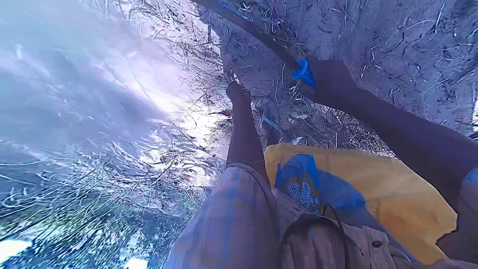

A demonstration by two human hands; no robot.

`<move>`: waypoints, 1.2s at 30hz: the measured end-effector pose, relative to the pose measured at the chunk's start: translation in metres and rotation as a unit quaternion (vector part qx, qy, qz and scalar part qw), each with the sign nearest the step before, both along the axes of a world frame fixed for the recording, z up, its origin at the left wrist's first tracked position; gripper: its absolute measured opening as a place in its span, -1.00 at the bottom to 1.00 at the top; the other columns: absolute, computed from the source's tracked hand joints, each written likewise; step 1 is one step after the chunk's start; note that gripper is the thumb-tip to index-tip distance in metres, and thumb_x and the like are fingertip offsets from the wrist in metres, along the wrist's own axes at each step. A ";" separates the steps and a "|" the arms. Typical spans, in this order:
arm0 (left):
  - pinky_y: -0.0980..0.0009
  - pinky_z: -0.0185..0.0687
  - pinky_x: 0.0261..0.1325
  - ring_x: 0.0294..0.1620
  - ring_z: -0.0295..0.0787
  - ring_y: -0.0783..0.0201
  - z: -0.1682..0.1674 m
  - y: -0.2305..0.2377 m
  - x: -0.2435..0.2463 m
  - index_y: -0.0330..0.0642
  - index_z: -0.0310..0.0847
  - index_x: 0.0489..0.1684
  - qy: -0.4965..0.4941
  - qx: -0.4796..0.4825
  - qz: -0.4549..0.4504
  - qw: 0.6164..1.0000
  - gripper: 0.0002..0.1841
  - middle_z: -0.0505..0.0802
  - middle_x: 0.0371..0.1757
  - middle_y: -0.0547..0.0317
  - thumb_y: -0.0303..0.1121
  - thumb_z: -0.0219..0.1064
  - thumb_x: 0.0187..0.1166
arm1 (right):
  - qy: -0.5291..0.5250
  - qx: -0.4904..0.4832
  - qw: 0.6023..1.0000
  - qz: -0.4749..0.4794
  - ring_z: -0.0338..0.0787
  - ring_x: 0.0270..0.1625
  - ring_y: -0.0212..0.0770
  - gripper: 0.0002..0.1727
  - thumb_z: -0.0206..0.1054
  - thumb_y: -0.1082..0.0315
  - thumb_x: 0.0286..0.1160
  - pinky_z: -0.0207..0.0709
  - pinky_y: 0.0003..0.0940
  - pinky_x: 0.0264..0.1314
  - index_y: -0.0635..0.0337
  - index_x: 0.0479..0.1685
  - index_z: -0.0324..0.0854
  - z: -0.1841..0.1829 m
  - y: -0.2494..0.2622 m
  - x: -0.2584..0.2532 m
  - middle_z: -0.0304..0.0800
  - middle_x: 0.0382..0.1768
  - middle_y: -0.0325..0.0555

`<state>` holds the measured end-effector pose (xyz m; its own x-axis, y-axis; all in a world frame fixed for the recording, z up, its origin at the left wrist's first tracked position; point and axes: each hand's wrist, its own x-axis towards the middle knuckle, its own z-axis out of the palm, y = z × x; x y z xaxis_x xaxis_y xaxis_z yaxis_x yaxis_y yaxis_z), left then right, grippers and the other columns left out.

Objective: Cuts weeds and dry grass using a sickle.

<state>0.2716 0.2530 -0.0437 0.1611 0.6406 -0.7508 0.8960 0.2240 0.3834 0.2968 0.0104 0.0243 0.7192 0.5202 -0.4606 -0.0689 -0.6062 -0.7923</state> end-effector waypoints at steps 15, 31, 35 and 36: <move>-0.27 0.47 0.40 0.22 0.74 -0.34 0.092 0.032 -0.086 -0.59 0.63 0.20 0.158 0.026 -0.550 0.820 -0.62 0.79 0.13 -0.49 -0.42 -0.05 0.89 | 0.221 -0.275 0.918 0.181 0.75 -0.04 0.61 -0.63 0.33 0.24 0.69 0.50 0.51 -0.15 0.40 0.20 0.49 -0.046 -0.115 -0.057 0.73 -0.17 0.51; -0.11 -0.03 0.85 0.87 0.05 -0.32 -0.036 -0.131 -0.074 -0.40 0.18 0.78 0.224 0.035 -0.540 0.810 -0.31 0.22 0.82 -0.46 -0.03 0.06 0.86 | 0.294 -0.316 0.896 0.102 0.72 0.10 0.64 -0.60 0.27 0.28 0.73 0.51 0.54 -0.04 0.43 0.33 0.45 -0.015 -0.156 -0.111 0.71 0.00 0.56; -0.16 -0.03 0.85 0.89 -0.06 -0.37 0.004 -0.206 -0.116 -0.32 0.09 0.85 0.274 -0.076 -0.600 0.748 -0.39 0.07 0.87 -0.46 -0.23 0.04 0.88 | 0.323 -0.368 0.864 0.114 0.83 0.02 0.44 -0.62 0.24 0.27 0.69 0.62 0.33 -0.09 0.33 0.34 0.54 0.047 -0.235 -0.197 0.78 -0.01 0.40; -0.21 -0.08 0.84 0.91 -0.11 -0.36 0.017 -0.222 -0.128 -0.30 0.09 0.86 0.314 -0.127 -0.630 0.699 -0.40 0.05 0.89 -0.42 -0.24 0.03 0.89 | 0.371 -0.377 0.840 0.125 0.80 0.10 0.44 -0.59 0.20 0.26 0.74 0.59 0.35 0.03 0.32 0.41 0.51 0.071 -0.244 -0.202 0.77 0.06 0.40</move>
